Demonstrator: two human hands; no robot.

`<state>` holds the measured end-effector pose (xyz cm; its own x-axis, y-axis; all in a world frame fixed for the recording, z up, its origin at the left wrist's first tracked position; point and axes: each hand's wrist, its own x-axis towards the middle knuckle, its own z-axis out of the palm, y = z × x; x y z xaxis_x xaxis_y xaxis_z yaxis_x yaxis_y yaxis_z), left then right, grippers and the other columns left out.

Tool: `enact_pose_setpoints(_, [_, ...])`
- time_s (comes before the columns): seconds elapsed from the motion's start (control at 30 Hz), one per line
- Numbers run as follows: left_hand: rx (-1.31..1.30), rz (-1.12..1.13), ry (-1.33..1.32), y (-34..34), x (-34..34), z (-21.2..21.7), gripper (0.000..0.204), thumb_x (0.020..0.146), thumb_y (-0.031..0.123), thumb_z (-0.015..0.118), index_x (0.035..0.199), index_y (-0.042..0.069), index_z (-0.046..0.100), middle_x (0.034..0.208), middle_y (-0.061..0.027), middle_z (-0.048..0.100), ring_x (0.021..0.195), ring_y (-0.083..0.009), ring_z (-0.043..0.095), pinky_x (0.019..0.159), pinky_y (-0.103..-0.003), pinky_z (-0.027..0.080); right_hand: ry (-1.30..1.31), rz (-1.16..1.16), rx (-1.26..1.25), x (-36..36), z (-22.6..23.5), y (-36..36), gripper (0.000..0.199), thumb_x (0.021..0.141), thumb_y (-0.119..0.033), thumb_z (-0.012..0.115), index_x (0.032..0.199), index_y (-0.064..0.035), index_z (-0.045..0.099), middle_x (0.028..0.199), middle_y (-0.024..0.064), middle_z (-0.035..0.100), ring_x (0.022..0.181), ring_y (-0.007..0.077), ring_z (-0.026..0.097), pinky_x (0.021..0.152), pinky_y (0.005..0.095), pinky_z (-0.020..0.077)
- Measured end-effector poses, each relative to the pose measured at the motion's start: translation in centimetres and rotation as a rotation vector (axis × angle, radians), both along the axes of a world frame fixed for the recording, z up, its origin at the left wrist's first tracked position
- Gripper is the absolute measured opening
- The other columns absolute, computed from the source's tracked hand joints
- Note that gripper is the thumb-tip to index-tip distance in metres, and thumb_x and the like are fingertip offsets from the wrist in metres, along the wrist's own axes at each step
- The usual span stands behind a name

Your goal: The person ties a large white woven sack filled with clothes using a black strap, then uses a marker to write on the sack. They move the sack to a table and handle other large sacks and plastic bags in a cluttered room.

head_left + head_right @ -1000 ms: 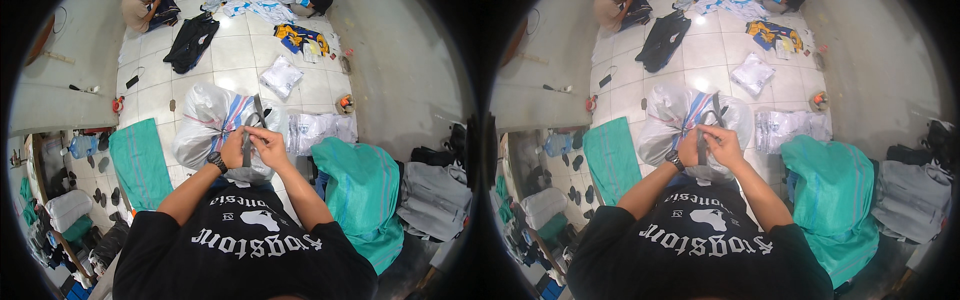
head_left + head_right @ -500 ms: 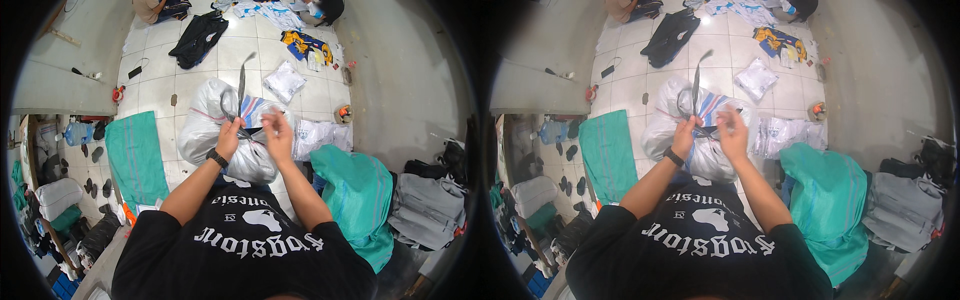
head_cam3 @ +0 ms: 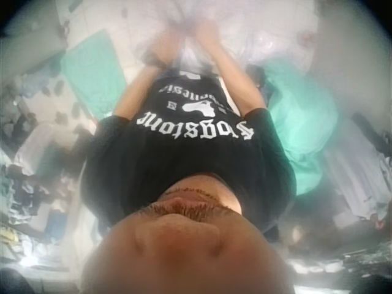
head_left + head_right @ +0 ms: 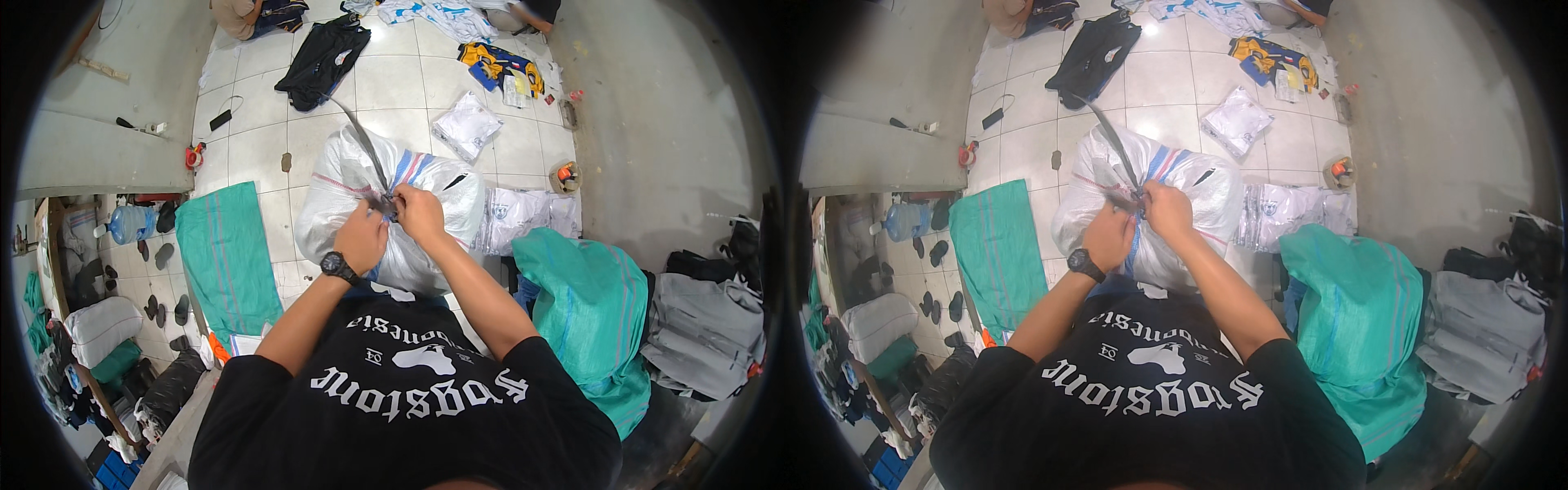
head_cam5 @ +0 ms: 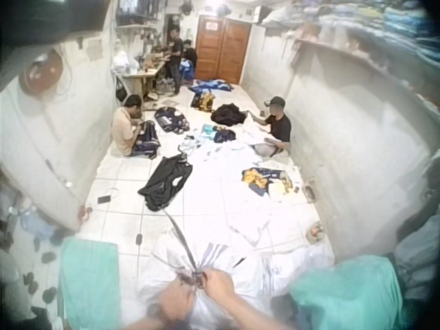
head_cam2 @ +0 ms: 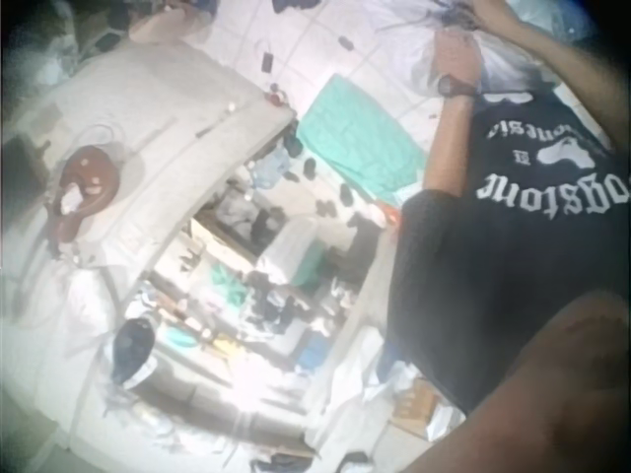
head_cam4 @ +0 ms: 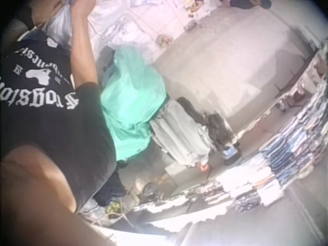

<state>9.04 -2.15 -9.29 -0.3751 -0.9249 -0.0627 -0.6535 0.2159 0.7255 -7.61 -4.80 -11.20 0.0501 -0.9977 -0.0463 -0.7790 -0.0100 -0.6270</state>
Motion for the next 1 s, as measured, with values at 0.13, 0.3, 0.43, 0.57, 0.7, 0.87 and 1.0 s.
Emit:
enact_pose_setpoints(0.13, [-0.073,-0.089,-0.104,0.4,0.0,-0.7,0.045,0.085,0.008,0.056,0.129,0.001,0.050,0.135,-0.0164,0.048,0.107,-0.0381,0.059,0.086,-0.044,0.051,0.093,0.010,-0.181,0.7,-1.0,-0.2,0.010,0.085,-0.013,0.063,0.087,-0.0030,0.065,0.074,0.0165,0.065,0.072,0.0381,0.064,0.064,0.0469,0.0500])
enact_pose_setpoints(0.3, [0.047,-0.103,-0.103,-0.4,0.2,-1.0,0.042,0.086,0.006,0.051,0.128,0.003,0.051,0.136,-0.0161,0.046,0.102,-0.0387,0.062,0.084,-0.046,0.052,-0.282,-0.404,-0.214,1.2,-1.8,-0.9,0.010,0.085,-0.012,0.066,0.086,-0.0024,0.067,0.074,0.0144,0.066,0.071,0.0344,0.064,0.063,0.0415,0.0503])
enact_pose_setpoints(0.43, [-0.015,-0.084,-0.166,0.0,0.2,-1.9,0.040,0.084,0.010,0.055,0.124,0.011,0.056,0.133,-0.0211,0.046,0.094,-0.0411,0.064,0.078,-0.049,0.053,-0.081,-0.217,-0.157,1.2,-1.8,-0.3,0.010,0.084,-0.015,0.066,0.083,-0.0055,0.068,0.076,0.0118,0.066,0.072,0.0326,0.064,0.062,0.0408,0.0500])
enact_pose_setpoints(0.57, [0.011,-0.034,-0.193,0.1,0.3,-3.0,0.038,0.084,0.010,0.057,0.122,0.012,0.056,0.120,-0.0210,0.050,0.089,-0.0413,0.064,0.073,-0.049,0.053,0.136,0.000,-0.165,1.7,-2.4,0.5,0.010,0.081,-0.017,0.065,0.080,-0.0077,0.069,0.082,0.0106,0.062,0.076,0.0334,0.063,0.064,0.0428,0.0508])
enact_pose_setpoints(0.7, [0.013,-0.042,-0.148,0.1,0.0,-1.6,0.035,0.086,0.012,0.056,0.121,0.011,0.057,0.113,-0.0193,0.052,0.086,-0.0401,0.064,0.071,-0.048,0.053,0.141,0.041,-0.148,1.4,-2.1,0.8,0.008,0.077,-0.014,0.062,0.077,-0.0069,0.066,0.088,0.0112,0.060,0.085,0.0312,0.062,0.066,0.0440,0.0518])
enact_pose_setpoints(0.87, [-0.038,-0.062,-0.156,0.3,0.2,-2.1,0.035,0.087,0.013,0.054,0.121,0.007,0.055,0.112,-0.0203,0.052,0.083,-0.0397,0.064,0.069,-0.047,0.055,0.282,0.105,-0.121,1.5,-0.5,1.1,0.011,0.077,-0.014,0.063,0.078,-0.0055,0.069,0.088,0.0120,0.062,0.090,0.0307,0.061,0.068,0.0431,0.0532])
enact_pose_setpoints(1.0, [0.001,-0.054,-0.158,0.4,0.4,-1.8,0.036,0.087,0.016,0.055,0.123,0.009,0.057,0.116,-0.0184,0.052,0.084,-0.0387,0.065,0.071,-0.048,0.054,0.318,0.132,-0.082,1.7,-0.1,1.4,0.013,0.076,-0.015,0.063,0.081,-0.0054,0.071,0.089,0.0139,0.062,0.094,0.0321,0.060,0.073,0.0432,0.0528])
